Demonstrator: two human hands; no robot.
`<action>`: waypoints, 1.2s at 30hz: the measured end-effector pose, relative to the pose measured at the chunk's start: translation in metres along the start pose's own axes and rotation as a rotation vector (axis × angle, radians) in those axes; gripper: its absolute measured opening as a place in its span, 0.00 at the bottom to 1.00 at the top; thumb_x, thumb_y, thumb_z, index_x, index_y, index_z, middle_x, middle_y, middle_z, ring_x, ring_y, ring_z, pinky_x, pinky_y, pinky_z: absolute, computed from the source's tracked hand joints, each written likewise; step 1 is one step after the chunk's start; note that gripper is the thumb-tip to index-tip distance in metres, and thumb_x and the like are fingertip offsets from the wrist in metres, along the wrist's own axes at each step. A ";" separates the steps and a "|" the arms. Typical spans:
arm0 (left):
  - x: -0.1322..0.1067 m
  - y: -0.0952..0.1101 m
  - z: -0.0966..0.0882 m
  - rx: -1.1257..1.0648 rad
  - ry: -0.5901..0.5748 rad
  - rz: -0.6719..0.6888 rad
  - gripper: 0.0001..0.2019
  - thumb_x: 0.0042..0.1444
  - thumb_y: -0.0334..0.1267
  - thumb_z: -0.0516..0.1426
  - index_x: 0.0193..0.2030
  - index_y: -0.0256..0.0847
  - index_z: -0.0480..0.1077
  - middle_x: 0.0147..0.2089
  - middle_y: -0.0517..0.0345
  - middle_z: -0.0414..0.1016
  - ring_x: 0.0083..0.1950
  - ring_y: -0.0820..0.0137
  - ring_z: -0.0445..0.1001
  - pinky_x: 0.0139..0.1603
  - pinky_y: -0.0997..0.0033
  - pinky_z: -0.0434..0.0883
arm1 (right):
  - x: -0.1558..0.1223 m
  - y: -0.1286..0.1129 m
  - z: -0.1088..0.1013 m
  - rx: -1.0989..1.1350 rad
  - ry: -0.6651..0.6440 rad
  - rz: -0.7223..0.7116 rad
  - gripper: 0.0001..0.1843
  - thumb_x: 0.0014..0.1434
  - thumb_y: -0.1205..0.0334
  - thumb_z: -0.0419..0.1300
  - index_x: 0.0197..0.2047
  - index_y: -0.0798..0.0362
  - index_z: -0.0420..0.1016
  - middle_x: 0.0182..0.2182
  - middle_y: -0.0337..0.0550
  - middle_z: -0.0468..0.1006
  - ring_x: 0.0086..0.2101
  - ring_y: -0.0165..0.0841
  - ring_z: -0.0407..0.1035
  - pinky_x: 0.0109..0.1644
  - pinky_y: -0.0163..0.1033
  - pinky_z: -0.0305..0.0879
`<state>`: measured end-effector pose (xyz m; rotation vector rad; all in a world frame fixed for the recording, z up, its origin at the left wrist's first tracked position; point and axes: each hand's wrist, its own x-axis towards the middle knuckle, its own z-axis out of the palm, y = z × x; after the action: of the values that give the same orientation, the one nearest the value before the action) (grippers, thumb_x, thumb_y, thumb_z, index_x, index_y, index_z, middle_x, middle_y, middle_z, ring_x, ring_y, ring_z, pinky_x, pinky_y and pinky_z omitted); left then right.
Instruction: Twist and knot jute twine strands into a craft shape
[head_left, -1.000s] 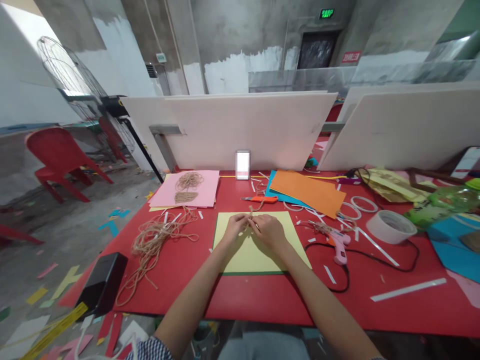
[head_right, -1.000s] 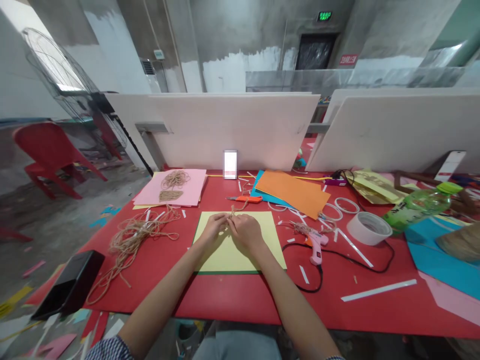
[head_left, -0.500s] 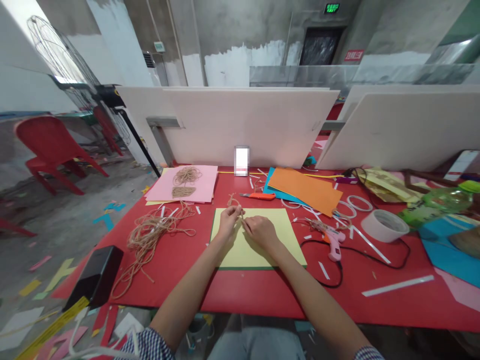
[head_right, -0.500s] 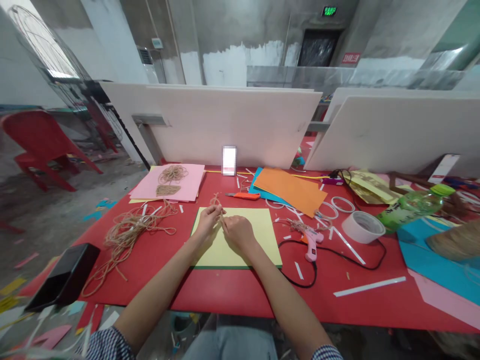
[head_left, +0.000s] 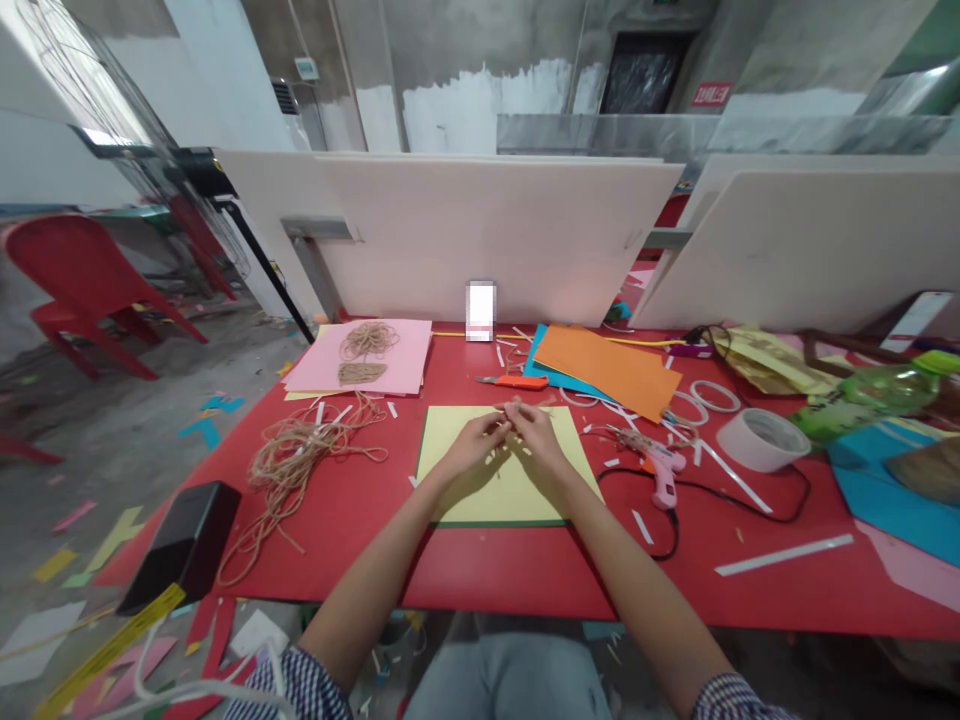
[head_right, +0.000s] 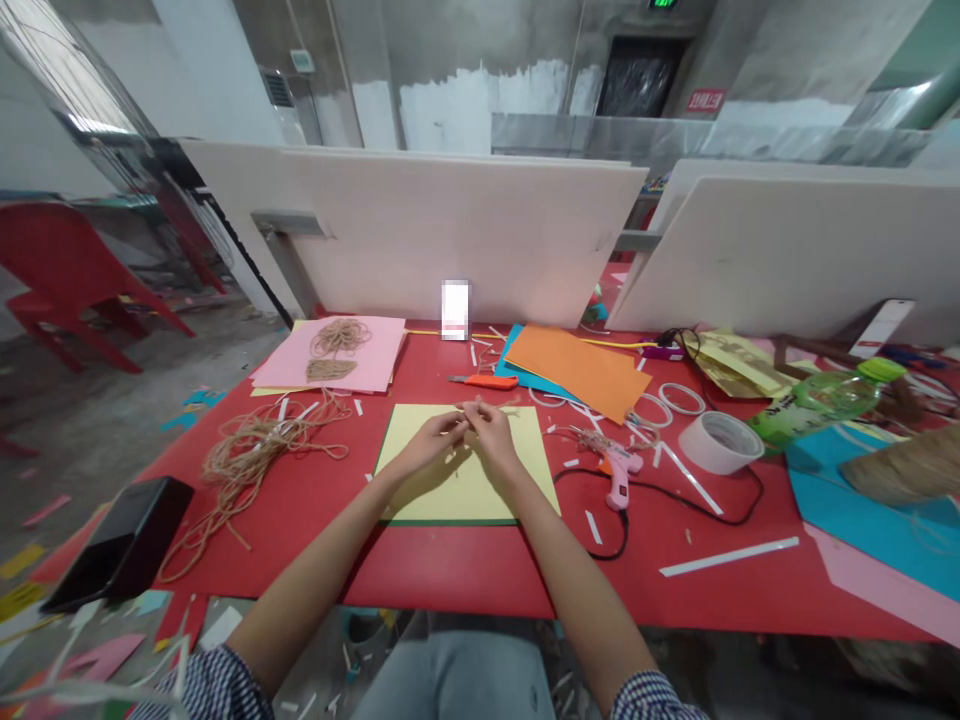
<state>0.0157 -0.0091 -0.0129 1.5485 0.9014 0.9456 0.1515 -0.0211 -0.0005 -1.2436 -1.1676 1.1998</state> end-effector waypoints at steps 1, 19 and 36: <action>-0.001 0.001 0.000 -0.019 -0.017 -0.012 0.18 0.56 0.53 0.59 0.37 0.37 0.73 0.29 0.57 0.73 0.28 0.72 0.70 0.32 0.72 0.67 | 0.001 -0.001 -0.002 0.033 0.016 -0.004 0.25 0.54 0.36 0.61 0.35 0.52 0.78 0.31 0.45 0.77 0.33 0.34 0.70 0.36 0.38 0.64; -0.003 0.001 0.003 0.024 -0.085 -0.035 0.22 0.52 0.58 0.61 0.30 0.37 0.71 0.30 0.54 0.74 0.31 0.70 0.73 0.36 0.70 0.70 | -0.003 -0.001 0.008 0.315 0.039 0.016 0.27 0.48 0.34 0.66 0.38 0.48 0.80 0.42 0.47 0.80 0.46 0.41 0.71 0.40 0.39 0.67; -0.006 0.014 -0.002 0.187 -0.162 -0.062 0.19 0.58 0.51 0.48 0.23 0.42 0.57 0.21 0.64 0.57 0.25 0.74 0.57 0.29 0.72 0.58 | 0.009 0.007 -0.003 0.302 0.249 0.077 0.25 0.45 0.35 0.67 0.25 0.50 0.73 0.29 0.43 0.77 0.32 0.34 0.70 0.32 0.36 0.58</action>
<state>0.0122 -0.0157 0.0009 1.7188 0.9371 0.6960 0.1551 -0.0121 -0.0076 -1.1749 -0.7328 1.1879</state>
